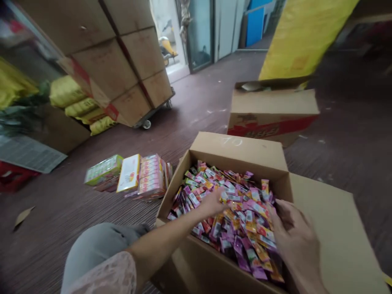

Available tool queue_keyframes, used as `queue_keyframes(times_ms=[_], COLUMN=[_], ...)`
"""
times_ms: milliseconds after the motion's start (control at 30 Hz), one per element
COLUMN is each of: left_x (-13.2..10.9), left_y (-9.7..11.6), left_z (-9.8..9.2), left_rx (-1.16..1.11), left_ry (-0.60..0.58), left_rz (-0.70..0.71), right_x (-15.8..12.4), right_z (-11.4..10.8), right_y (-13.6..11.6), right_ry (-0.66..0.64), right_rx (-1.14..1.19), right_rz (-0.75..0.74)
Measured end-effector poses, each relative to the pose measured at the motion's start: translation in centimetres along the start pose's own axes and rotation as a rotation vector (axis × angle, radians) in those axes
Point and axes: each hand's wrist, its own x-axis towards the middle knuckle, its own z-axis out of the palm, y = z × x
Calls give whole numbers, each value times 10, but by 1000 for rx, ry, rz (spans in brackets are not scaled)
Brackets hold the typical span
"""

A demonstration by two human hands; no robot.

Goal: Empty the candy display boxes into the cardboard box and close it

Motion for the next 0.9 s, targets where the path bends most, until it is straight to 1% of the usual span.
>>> queue_keyframes(times_ms=[33, 67, 100, 133, 167, 200, 233, 267, 300, 333, 400, 433, 500, 567, 600, 667, 733, 767, 833, 900], left_x=[2, 4, 6, 8, 8, 8, 7, 5, 3, 2, 0, 0, 1, 2, 2, 2, 1, 1, -2, -7], left_y=[1, -3, -10, -22, -37, -54, -72, -90, -106, -120, -138, -143, -146, -143, -140, -135, -129, -127, -121, -113], left_z=[-31, -65, -100, -134, -164, -188, -205, -214, -216, -212, -194, -184, -166, -159, -160, -170, -187, -198, -220, -240], left_rx=[123, 170, 196, 228, 296, 344, 364, 376, 384, 399, 450, 485, 549, 576, 572, 542, 474, 414, 275, 154], left_ry=[232, 370, 479, 603, 739, 791, 762, 722, 688, 692, 730, 761, 782, 757, 736, 708, 713, 724, 736, 737], left_rz=[24, 6, -31, -113, -299, -468, -586, -652, -679, -683, -650, -628, -581, -552, -551, -592, -638, -639, -590, -488], right_x=[0, 0, 0, 0, 0, 0, 0, 0, 0, -1, -2, -3, -4, -5, -6, -6, -6, -5, -2, 0], right_z=[-1, -1, -1, 0, 1, 3, 6, 9, 12, 15, 19, 20, 22, 22, 21, 20, 17, 16, 14, 12], right_y=[0, 0, -1, -1, -1, -1, 0, 1, 2, 3, 6, 8, 10, 11, 11, 10, 8, 7, 4, 3], right_ry=[-15, -31, -43, -51, -62, -77, -86, -94, -101, -103, -112, -120, -113, -87, -76, -70, -50, -41, -31, -26], right_rx=[3, 13, 25, 36, 45, 52, 60, 72, 82, 89, 90, 82, 60, 47, 41, 38, 48, 60, 85, 107], right_rz=[20, 37, 54, 65, 65, 59, 49, 36, 22, 8, -17, -33, -64, -77, -77, -74, -76, -79, -89, -106])
